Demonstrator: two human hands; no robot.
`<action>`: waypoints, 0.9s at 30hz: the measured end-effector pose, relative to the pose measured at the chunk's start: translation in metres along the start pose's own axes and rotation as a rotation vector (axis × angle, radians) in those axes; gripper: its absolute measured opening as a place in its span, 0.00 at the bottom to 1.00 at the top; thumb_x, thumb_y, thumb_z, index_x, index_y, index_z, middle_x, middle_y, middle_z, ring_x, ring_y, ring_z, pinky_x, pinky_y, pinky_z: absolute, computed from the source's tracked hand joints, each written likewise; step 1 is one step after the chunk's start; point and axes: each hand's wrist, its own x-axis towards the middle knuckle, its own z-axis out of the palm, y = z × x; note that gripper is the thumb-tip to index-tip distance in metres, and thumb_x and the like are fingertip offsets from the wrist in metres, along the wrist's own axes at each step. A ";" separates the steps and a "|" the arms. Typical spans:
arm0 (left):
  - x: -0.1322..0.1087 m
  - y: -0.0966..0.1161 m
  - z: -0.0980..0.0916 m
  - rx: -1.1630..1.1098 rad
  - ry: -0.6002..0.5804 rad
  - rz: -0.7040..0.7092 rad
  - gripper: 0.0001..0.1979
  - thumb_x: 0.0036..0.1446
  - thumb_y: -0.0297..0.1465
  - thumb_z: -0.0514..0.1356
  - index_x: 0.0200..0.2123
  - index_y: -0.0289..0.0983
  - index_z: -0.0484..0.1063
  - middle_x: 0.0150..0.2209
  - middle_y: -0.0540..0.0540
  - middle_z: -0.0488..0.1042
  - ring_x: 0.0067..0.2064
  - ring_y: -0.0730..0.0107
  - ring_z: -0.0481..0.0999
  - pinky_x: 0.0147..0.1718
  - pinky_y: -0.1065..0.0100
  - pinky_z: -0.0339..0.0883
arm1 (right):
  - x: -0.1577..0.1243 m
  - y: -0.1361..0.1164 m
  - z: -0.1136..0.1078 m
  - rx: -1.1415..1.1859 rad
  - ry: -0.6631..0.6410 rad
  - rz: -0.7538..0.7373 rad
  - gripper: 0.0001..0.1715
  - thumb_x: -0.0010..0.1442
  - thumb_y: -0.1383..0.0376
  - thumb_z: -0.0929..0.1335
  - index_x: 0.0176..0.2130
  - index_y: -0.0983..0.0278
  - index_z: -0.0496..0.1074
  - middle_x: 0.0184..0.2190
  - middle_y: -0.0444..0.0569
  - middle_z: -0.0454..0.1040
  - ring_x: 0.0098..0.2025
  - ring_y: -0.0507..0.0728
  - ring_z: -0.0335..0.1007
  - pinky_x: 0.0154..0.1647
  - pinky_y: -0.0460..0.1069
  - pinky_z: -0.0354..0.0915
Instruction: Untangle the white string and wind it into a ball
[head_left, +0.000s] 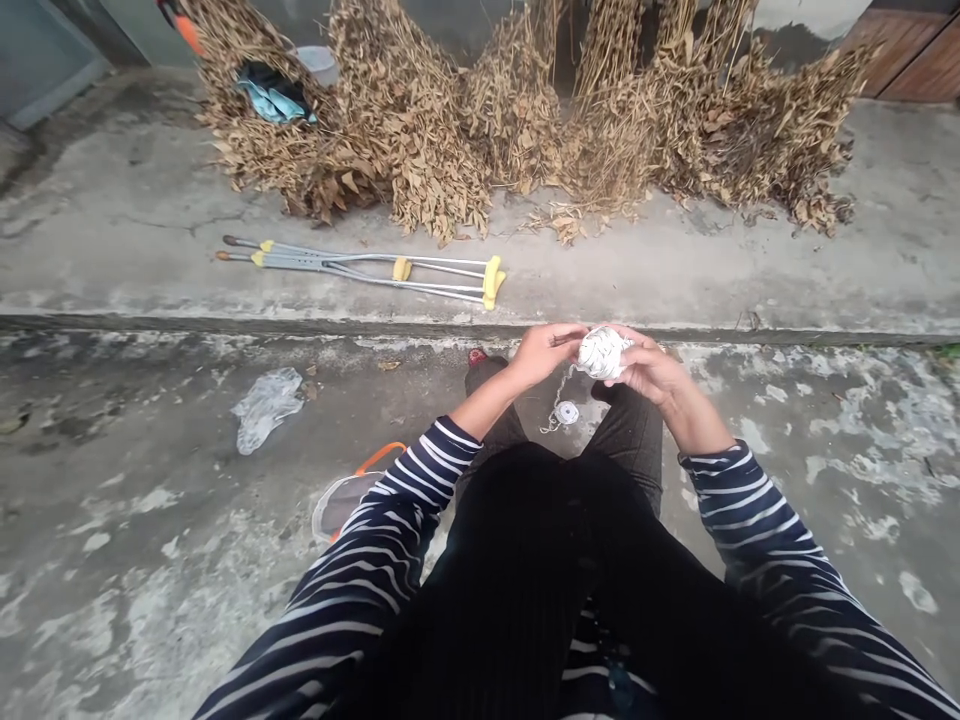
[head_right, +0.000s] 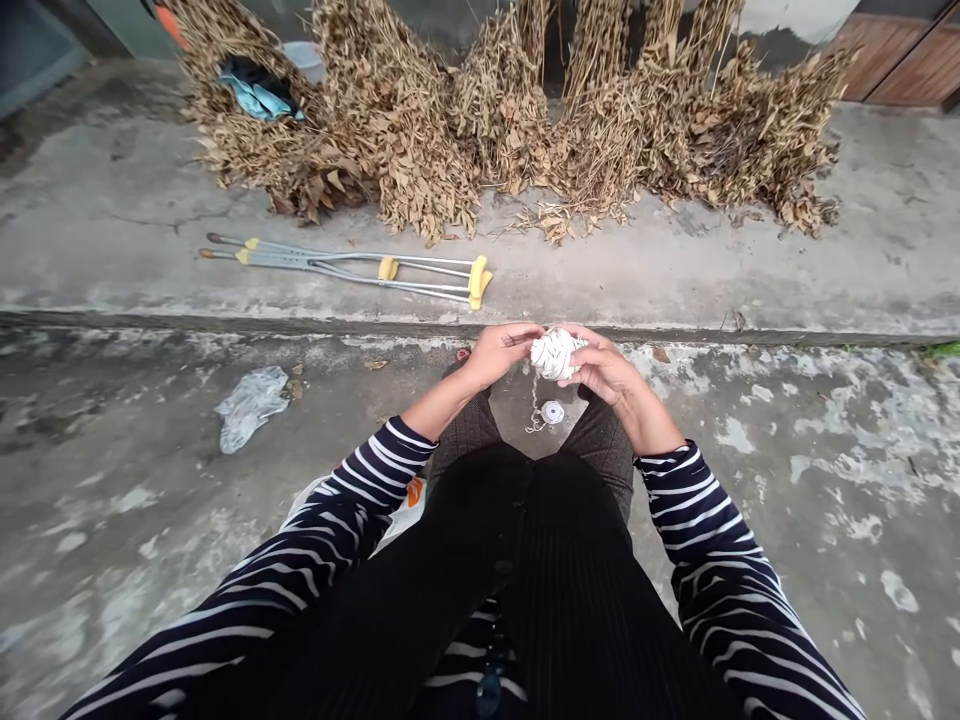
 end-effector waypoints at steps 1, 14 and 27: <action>0.002 0.002 -0.002 0.024 0.001 -0.005 0.10 0.57 0.28 0.65 0.42 0.32 0.82 0.41 0.42 0.84 0.38 0.68 0.81 0.39 0.67 0.75 | -0.002 0.000 0.000 -0.003 -0.011 0.004 0.31 0.41 0.73 0.75 0.47 0.61 0.78 0.38 0.47 0.82 0.32 0.57 0.80 0.24 0.49 0.79; 0.023 -0.016 -0.009 0.156 -0.170 -0.093 0.07 0.57 0.31 0.64 0.31 0.31 0.78 0.23 0.51 0.73 0.24 0.77 0.70 0.24 0.76 0.61 | -0.021 -0.012 0.020 -0.109 -0.057 -0.079 0.38 0.39 0.75 0.76 0.51 0.58 0.80 0.41 0.47 0.83 0.36 0.56 0.79 0.33 0.48 0.78; -0.002 -0.082 -0.069 -0.243 -0.171 -0.557 0.09 0.54 0.26 0.68 0.39 0.28 0.77 0.35 0.37 0.81 0.29 0.70 0.78 0.30 0.68 0.74 | -0.036 -0.066 -0.007 -0.076 0.099 -0.292 0.36 0.45 0.63 0.71 0.56 0.56 0.74 0.51 0.51 0.81 0.48 0.63 0.80 0.26 0.46 0.74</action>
